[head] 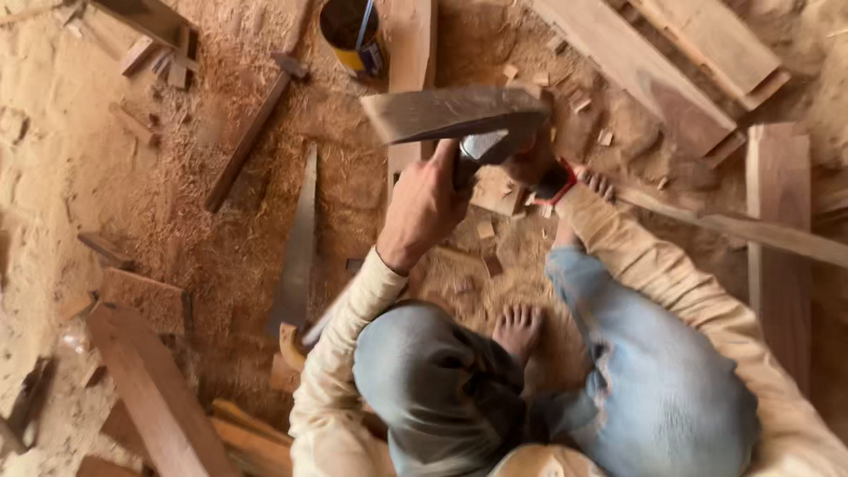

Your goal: The person sits on the floor and uses a chisel and mallet to carve a rectangular wooden block. They repeatedly strike the chisel to remove wood chips, occasionally repositioning the block and clearing debris.

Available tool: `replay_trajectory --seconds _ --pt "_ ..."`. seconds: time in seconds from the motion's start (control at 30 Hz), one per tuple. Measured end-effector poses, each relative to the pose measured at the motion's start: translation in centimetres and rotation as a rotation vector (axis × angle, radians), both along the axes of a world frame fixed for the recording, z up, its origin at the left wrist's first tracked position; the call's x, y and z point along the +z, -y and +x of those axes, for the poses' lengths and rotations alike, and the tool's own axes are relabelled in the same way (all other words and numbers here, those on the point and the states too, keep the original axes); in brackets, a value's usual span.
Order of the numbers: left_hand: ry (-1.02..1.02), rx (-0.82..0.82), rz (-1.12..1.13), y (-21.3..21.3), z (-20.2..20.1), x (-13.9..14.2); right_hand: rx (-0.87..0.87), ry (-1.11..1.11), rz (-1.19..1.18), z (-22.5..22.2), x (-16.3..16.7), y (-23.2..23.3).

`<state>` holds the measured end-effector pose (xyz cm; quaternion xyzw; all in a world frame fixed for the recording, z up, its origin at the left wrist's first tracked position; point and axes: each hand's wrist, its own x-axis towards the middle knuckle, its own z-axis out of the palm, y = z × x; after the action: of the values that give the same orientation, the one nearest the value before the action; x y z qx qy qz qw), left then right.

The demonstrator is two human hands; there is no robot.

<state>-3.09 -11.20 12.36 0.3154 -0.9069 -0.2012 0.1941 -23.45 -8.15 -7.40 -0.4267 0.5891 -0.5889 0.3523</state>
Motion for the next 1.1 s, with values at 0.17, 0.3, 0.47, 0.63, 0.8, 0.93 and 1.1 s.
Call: replay_trajectory --seconds 0.17,0.3,0.47,0.63,0.8,0.93,1.1 --pt "-0.123 0.058 0.201 -1.2 1.0 1.4 -0.111 0.101 -0.131 -0.7 -3.4 -0.1" --pt "0.042 -0.036 0.034 0.3 -0.3 1.0 -0.05 0.079 -0.137 -0.9 -2.5 0.6" --pt "-0.062 0.056 0.108 1.5 -0.6 -0.9 0.152 0.067 -0.1 -0.7 -0.7 1.3" --pt "-0.195 -0.06 -0.241 2.1 -0.1 -5.3 0.214 0.035 -0.131 -1.1 -2.6 2.2" --pt "0.062 -0.059 -0.323 2.7 -0.7 -5.4 0.25 0.023 -0.144 -0.8 -3.5 1.9" --pt "0.237 0.072 -0.036 1.2 -0.4 -2.6 0.231 0.257 -0.112 -0.6 -4.3 1.3" --pt "-0.054 0.019 -0.066 0.9 -0.2 -2.8 0.211 0.008 -0.148 -0.6 -4.1 1.3"
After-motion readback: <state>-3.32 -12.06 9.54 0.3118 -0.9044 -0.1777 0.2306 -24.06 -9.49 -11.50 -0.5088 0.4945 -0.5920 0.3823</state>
